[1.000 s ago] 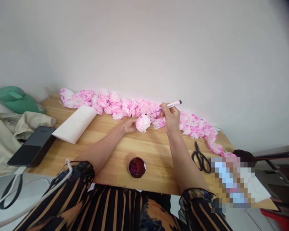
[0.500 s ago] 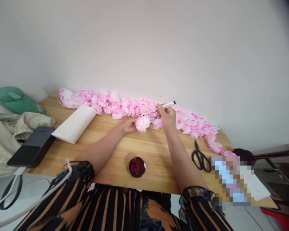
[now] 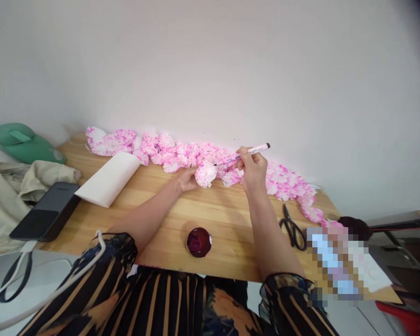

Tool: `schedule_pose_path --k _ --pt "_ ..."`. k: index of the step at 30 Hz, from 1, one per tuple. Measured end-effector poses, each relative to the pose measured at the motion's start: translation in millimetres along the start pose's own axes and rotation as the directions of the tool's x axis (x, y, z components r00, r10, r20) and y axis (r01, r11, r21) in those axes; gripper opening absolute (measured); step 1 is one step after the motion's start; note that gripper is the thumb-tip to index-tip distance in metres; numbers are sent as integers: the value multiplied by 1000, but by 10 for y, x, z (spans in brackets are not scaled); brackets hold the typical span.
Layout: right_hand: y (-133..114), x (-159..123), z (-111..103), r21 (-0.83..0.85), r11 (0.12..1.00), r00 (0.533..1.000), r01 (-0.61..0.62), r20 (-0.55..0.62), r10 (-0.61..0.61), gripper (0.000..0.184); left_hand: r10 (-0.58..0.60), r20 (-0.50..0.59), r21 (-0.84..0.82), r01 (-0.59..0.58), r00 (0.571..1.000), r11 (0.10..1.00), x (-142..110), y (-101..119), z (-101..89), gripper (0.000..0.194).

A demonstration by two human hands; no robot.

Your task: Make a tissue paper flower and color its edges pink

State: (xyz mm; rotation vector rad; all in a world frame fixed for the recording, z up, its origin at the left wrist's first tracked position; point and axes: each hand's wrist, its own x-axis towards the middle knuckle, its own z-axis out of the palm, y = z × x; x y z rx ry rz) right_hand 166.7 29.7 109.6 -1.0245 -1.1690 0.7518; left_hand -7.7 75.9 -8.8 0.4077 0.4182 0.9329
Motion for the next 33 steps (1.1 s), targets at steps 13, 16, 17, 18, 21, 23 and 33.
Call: schedule_pose_path --k 13,16,17,18,21,23,33 --pt "0 -19 13 -22 1000 999 10 38 -9 42 2 33 -38 0 999 999 -16 16 0 30" --pt "31 -11 12 -38 999 999 -19 44 21 43 6 31 -35 -5 999 999 -16 16 2 30" --pt "33 -10 12 -29 999 999 -19 33 20 43 6 28 -32 -5 1000 999 -16 16 2 28" --pt "28 -10 12 -16 1000 1000 -10 22 10 43 7 23 -28 -6 1000 1000 -15 15 2 27" --pt "4 -23 14 -1 1000 1000 18 25 -18 43 10 8 -23 -10 1000 1000 -11 13 1 25" --pt "-7 -35 16 -30 1000 998 6 60 -4 43 14 8 -25 -14 1000 1000 -7 12 -2 25" --pt "-10 -46 11 -60 998 998 15 67 -11 39 22 8 -43 -21 1000 999 5 16 -19 28"
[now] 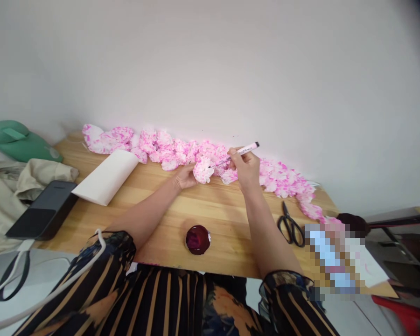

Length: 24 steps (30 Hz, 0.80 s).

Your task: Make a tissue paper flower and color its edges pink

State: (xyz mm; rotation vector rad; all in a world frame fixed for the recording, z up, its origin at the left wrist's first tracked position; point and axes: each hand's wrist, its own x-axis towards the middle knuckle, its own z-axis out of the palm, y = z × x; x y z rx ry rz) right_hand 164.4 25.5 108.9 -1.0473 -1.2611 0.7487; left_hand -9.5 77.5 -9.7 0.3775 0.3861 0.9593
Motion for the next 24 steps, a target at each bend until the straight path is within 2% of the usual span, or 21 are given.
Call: schedule_pose_path --k 2,5,11,15,19,24 --pt "15 7 1 5 1000 1000 -14 -7 14 41 -3 9 -3 3 1000 1000 4 -1 -7 28" --pt "16 14 -6 30 999 999 27 -38 -26 43 -11 31 6 11 999 1000 10 -5 -22 26" --pt "73 26 -10 -13 1000 1000 -23 17 23 45 11 28 -3 -11 1000 1000 15 -1 -30 24" --pt "59 26 -21 35 999 999 37 14 -38 43 4 14 2 -4 1000 1000 12 5 -26 24" --pt "24 7 -18 -15 1000 998 -13 66 14 43 2 27 -7 -2 1000 1000 9 7 -21 26" --pt "-3 -3 -25 43 998 997 45 56 -48 42 -1 44 -3 1 999 1000 16 -1 -21 29"
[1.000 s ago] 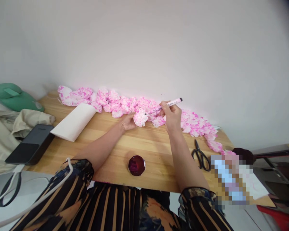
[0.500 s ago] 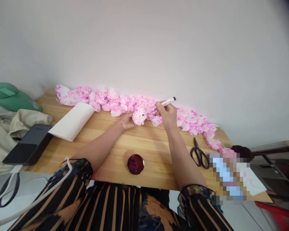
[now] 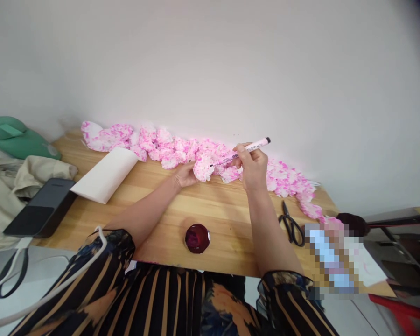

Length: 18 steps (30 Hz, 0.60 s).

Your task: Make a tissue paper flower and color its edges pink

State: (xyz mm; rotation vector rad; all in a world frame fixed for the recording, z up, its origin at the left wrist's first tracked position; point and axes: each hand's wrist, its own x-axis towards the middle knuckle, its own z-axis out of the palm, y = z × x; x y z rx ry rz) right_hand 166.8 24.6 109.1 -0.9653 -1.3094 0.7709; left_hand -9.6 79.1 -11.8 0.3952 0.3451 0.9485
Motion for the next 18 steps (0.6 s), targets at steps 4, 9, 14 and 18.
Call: schedule_pose_path --k 4,9,14,18 --pt "55 19 -1 -60 996 998 -65 4 66 43 12 7 19 -12 1000 1000 4 -6 -9 29" --pt "90 35 16 -17 1000 997 -7 -83 6 41 7 15 65 -8 1000 998 1 -5 -9 26" --pt "84 45 31 27 999 990 -26 -140 30 42 -11 -6 95 12 1000 995 2 -3 6 21" --pt "66 55 29 34 999 986 -5 -164 11 43 -6 -17 106 8 1000 994 6 -4 -17 20"
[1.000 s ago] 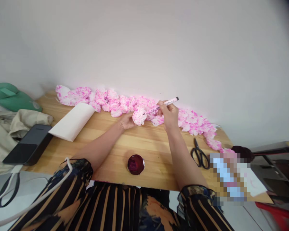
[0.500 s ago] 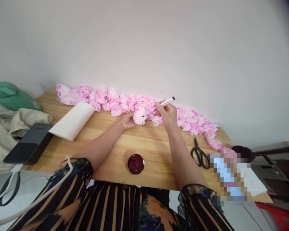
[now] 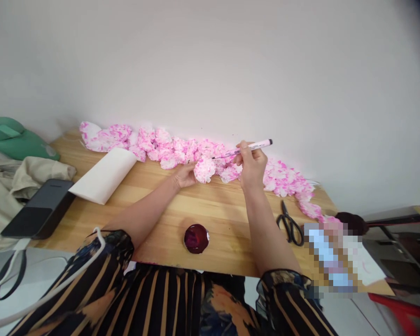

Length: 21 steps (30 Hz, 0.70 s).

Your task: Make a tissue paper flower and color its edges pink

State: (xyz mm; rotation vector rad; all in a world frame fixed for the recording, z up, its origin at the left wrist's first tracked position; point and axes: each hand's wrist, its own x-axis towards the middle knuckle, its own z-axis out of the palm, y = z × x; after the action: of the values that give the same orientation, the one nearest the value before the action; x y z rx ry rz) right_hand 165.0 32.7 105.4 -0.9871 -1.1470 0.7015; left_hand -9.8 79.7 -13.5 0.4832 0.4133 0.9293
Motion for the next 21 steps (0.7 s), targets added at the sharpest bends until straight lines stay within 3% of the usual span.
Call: schedule_pose_path --k 4,8,12,17,21 --pt "12 10 -2 6 996 996 -85 42 85 44 -23 7 20 23 1000 1000 -6 -2 -14 22" --pt "18 11 -11 6 1000 999 -20 33 20 42 -37 19 47 36 999 998 -16 -4 -10 23" --pt "37 -5 -1 -38 997 996 -70 55 72 43 -48 40 44 46 998 998 -15 -11 -14 23" --pt "22 -30 26 -35 999 1000 5 31 -4 42 -50 77 42 47 996 998 0 -23 -29 23" --pt "41 -31 22 -82 996 997 -31 65 36 42 -53 89 53 49 995 997 3 -27 -31 20"
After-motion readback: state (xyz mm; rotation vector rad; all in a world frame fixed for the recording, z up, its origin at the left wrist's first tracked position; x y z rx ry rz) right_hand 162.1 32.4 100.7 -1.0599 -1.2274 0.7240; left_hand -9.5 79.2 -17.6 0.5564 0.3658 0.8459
